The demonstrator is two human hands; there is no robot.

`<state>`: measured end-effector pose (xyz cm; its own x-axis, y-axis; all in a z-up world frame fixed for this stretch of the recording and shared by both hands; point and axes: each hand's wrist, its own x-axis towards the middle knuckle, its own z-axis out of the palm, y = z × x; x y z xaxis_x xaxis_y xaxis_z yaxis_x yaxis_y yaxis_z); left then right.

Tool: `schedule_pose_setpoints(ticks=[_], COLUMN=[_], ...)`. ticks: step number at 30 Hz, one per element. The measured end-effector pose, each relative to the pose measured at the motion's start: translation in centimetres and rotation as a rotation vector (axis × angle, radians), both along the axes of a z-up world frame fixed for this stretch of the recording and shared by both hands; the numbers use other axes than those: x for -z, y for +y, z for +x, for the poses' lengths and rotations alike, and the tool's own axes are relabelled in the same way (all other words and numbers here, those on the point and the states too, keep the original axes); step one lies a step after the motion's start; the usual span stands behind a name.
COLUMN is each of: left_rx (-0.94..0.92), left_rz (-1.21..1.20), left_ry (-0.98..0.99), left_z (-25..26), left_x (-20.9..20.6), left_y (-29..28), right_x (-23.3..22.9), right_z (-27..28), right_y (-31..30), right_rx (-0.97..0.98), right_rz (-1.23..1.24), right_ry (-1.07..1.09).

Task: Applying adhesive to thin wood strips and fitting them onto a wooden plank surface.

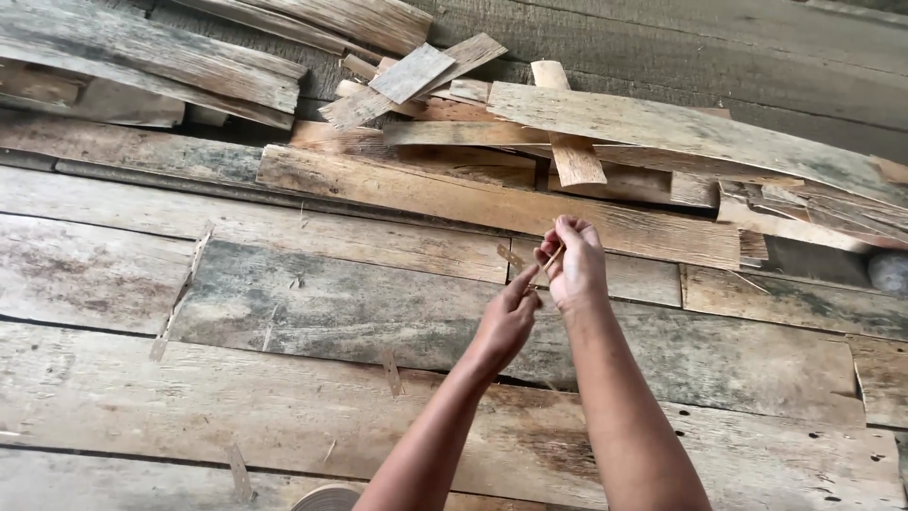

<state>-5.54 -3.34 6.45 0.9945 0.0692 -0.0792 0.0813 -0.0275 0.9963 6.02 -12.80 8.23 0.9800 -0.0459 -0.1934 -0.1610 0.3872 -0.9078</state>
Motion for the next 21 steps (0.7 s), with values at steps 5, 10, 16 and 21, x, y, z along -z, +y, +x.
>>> schedule_pose_setpoints(ticks=[5,10,16,21], left_rx=[-0.020,-0.054,-0.128,-0.139], left_rz=[0.088,0.020,0.127,0.224], left_ry=[0.062,0.120,0.199,0.128], left_z=[0.5,2.5,5.1,6.5], left_x=[2.5,5.4,7.1,6.5], left_y=[3.1,6.4,9.5,10.3], right_x=[3.5,4.9,10.2,13.9], right_z=[2.8,1.8,3.8,5.6], right_y=[-1.8,-0.5,1.5,1.9], right_rx=[-0.061,-0.041,0.075,0.221], right_rz=[-0.012,-0.218,-0.589,-1.125], right_ry=[0.071,-0.004,-0.333,-0.402])
